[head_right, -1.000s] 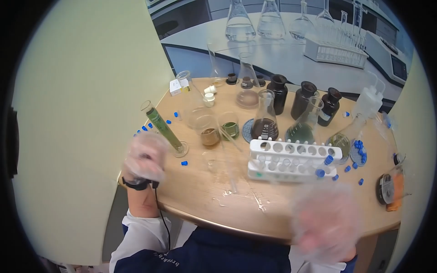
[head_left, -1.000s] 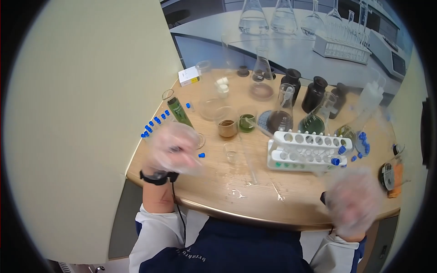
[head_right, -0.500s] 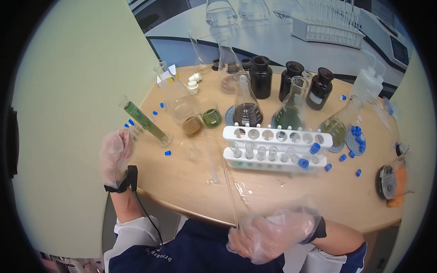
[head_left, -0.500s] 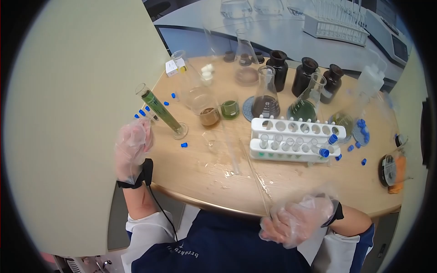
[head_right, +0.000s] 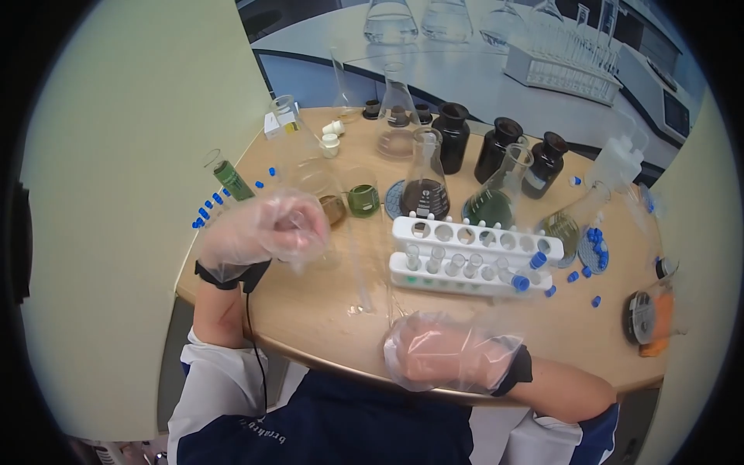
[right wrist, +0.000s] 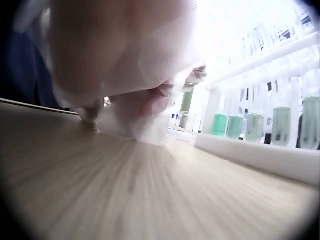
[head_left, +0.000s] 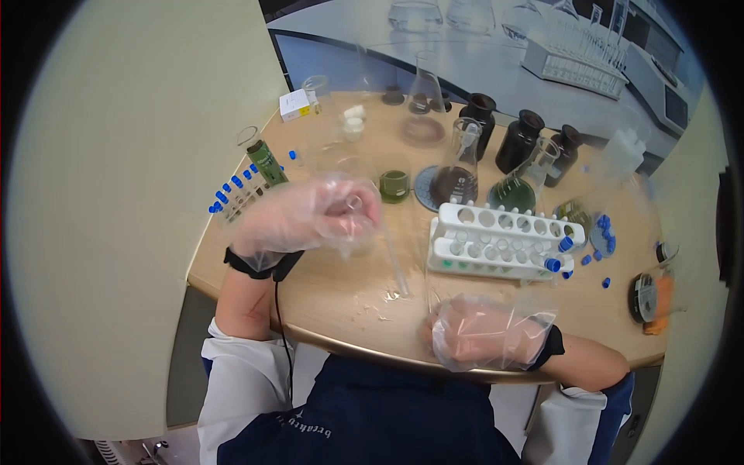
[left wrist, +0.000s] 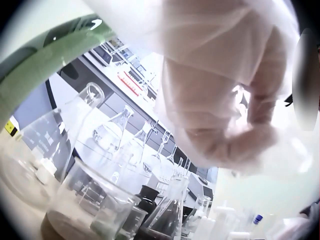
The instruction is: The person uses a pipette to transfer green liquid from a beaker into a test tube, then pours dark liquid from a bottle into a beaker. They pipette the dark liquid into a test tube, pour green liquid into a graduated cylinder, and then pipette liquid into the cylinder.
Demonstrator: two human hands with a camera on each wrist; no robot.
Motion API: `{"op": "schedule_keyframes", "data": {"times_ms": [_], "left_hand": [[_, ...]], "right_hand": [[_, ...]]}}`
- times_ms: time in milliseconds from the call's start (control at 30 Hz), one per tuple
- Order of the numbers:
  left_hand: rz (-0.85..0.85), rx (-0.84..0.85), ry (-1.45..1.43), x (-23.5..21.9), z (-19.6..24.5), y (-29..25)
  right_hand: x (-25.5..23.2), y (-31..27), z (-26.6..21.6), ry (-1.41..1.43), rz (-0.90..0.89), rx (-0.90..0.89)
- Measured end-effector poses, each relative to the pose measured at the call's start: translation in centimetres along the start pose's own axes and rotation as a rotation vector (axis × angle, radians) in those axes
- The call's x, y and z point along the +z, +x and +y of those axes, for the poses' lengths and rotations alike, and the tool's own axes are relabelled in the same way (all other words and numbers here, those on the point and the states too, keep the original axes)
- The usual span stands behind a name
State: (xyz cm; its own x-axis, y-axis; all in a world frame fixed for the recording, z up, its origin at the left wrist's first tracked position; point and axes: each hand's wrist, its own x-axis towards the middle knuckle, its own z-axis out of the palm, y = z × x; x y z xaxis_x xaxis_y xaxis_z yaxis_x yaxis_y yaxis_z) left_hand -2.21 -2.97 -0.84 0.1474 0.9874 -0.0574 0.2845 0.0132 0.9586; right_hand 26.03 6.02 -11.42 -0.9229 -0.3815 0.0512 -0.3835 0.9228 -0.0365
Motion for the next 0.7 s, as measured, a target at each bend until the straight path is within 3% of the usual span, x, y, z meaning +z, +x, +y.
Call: {"op": "schedule_keyframes", "data": {"times_ms": [100,200,300,400,500,600,700], "left_hand": [[-0.130,0.018,0.038,-0.2,-2.4,0.4],[-0.175,-0.145,0.065,-0.4,-2.0,-0.4],[-0.217,-0.114,0.179,-0.8,-2.2,-1.1],[-0.359,-0.100,0.413,-1.3,-0.8,-1.7],[-0.398,0.079,0.389,-1.6,-2.6,-1.8],[-0.426,-0.124,0.331,-1.5,-0.7,-2.1],[-0.491,-0.133,0.198,-1.7,-0.3,-2.4]], "right_hand": [[-1.5,1.1,0.1,0.329,0.020,0.151],[-5.6,3.2,-0.1,0.414,-0.175,0.337],[-5.3,5.3,0.1,0.374,-0.109,0.496],[-3.9,7.1,1.2,-0.135,0.057,0.228],[-5.1,8.6,0.4,-0.596,-0.163,0.074],[-5.3,8.6,0.8,-0.663,-0.088,-0.058],[-6.5,8.9,1.4,-0.415,-0.185,-0.054]]}}
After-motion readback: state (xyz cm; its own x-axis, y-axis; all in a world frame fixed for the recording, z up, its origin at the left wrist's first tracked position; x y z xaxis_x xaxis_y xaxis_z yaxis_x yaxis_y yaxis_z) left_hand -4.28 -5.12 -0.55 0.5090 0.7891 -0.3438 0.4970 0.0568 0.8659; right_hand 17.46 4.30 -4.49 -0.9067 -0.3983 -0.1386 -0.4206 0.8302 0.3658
